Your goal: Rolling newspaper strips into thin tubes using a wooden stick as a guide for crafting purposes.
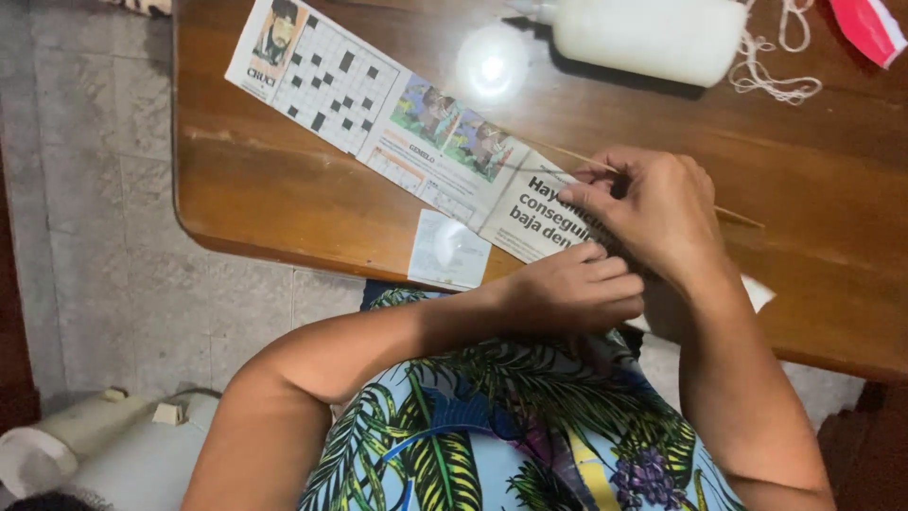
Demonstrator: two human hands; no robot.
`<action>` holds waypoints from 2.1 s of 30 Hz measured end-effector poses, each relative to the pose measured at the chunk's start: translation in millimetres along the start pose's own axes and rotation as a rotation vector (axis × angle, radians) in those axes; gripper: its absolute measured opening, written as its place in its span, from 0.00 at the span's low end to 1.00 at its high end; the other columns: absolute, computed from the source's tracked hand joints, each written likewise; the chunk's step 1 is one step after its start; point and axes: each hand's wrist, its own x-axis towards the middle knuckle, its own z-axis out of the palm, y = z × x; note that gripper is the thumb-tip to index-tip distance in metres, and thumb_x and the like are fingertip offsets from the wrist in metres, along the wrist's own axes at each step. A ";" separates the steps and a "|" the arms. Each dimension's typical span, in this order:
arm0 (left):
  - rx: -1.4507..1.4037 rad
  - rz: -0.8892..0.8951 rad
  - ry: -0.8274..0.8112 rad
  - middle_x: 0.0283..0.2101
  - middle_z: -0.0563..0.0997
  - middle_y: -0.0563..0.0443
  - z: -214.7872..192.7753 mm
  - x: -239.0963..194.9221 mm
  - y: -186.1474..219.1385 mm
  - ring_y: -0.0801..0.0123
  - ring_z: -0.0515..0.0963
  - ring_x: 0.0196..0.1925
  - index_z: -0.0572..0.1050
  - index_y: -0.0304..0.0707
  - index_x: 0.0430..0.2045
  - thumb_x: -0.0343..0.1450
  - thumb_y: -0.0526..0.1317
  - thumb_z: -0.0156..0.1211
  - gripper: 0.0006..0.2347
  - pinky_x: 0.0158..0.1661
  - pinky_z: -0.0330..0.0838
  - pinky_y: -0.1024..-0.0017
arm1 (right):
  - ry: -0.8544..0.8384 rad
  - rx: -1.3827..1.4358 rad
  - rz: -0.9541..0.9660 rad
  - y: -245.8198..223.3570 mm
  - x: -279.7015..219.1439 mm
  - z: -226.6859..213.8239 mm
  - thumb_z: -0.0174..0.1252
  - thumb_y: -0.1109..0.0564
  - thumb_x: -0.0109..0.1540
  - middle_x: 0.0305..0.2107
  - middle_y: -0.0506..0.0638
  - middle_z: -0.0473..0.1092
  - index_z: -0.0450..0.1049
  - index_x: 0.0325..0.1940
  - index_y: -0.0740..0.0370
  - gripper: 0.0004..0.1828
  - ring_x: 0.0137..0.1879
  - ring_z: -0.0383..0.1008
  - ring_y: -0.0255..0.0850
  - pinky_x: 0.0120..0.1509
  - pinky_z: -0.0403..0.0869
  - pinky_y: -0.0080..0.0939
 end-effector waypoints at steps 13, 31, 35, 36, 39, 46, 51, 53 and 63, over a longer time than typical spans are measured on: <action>-0.144 -0.245 -0.201 0.29 0.73 0.50 -65.6 -16.4 -26.2 0.63 0.74 0.34 0.68 0.38 0.22 0.68 0.33 0.53 0.04 0.44 0.66 0.62 | 0.308 0.046 -0.545 63.8 -42.5 2.9 0.43 0.79 0.62 0.42 0.69 0.65 0.70 0.49 0.79 0.15 0.51 0.63 0.59 0.58 0.64 0.53; -0.060 -0.438 -0.430 0.42 0.74 0.48 -25.1 -46.6 -15.7 0.58 0.72 0.44 0.73 0.40 0.31 0.60 0.41 0.70 0.13 0.55 0.56 0.44 | 0.477 -0.079 -0.489 117.4 -62.7 47.5 0.60 0.60 0.62 0.35 0.51 0.66 0.75 0.40 0.58 0.03 0.43 0.63 0.47 0.52 0.54 0.47; 0.163 -0.169 -0.320 0.37 0.70 0.54 6.9 -50.7 -2.7 0.65 0.73 0.42 0.71 0.46 0.29 0.66 0.40 0.51 0.03 0.52 0.67 0.57 | 0.581 -0.069 -0.463 118.0 -62.4 48.7 0.64 0.59 0.59 0.29 0.47 0.66 0.77 0.33 0.51 0.04 0.34 0.64 0.47 0.46 0.63 0.46; 0.138 -0.158 -0.325 0.39 0.70 0.52 7.9 -48.6 0.6 0.65 0.73 0.44 0.72 0.43 0.31 0.67 0.39 0.48 0.05 0.54 0.66 0.57 | 0.545 -0.064 -0.457 118.9 -63.9 48.4 0.64 0.59 0.59 0.29 0.46 0.68 0.77 0.34 0.51 0.04 0.34 0.66 0.46 0.45 0.64 0.44; 0.137 -0.121 -0.340 0.39 0.70 0.49 14.8 -57.4 1.3 0.64 0.75 0.44 0.72 0.39 0.35 0.66 0.37 0.46 0.08 0.52 0.68 0.58 | 0.454 0.034 -0.493 114.0 -68.2 44.4 0.63 0.60 0.57 0.32 0.50 0.69 0.75 0.37 0.55 0.06 0.37 0.69 0.49 0.46 0.67 0.47; 0.203 -0.204 -0.452 0.26 0.70 0.58 17.9 -47.2 -2.4 0.71 0.79 0.32 0.71 0.44 0.25 0.66 0.36 0.49 0.02 0.46 0.72 0.72 | 0.474 -0.051 -0.540 120.1 -72.2 54.2 0.66 0.61 0.52 0.35 0.53 0.68 0.74 0.42 0.58 0.15 0.37 0.69 0.51 0.42 0.68 0.50; 0.277 -0.264 -0.469 0.28 0.69 0.67 9.6 -36.8 -1.8 0.84 0.77 0.32 0.69 0.48 0.25 0.63 0.36 0.46 0.04 0.42 0.74 0.79 | 0.588 -0.159 -0.421 126.8 -71.1 71.3 0.63 0.56 0.56 0.31 0.44 0.68 0.75 0.36 0.51 0.05 0.34 0.70 0.42 0.41 0.69 0.42; 0.246 -0.308 -0.441 0.29 0.70 0.65 15.8 -42.4 0.3 0.81 0.77 0.34 0.70 0.49 0.29 0.65 0.37 0.46 0.05 0.41 0.75 0.78 | 0.579 -0.136 -0.411 123.7 -70.2 66.6 0.62 0.55 0.57 0.31 0.43 0.68 0.75 0.36 0.51 0.05 0.34 0.69 0.42 0.42 0.70 0.41; 0.209 -0.564 -0.360 0.28 0.75 0.71 9.5 -23.8 6.4 0.83 0.77 0.38 0.73 0.58 0.27 0.64 0.42 0.53 0.03 0.33 0.72 0.86 | 0.500 -0.094 -0.348 111.7 -78.8 52.1 0.63 0.60 0.50 0.31 0.44 0.66 0.75 0.39 0.51 0.14 0.36 0.69 0.41 0.46 0.67 0.40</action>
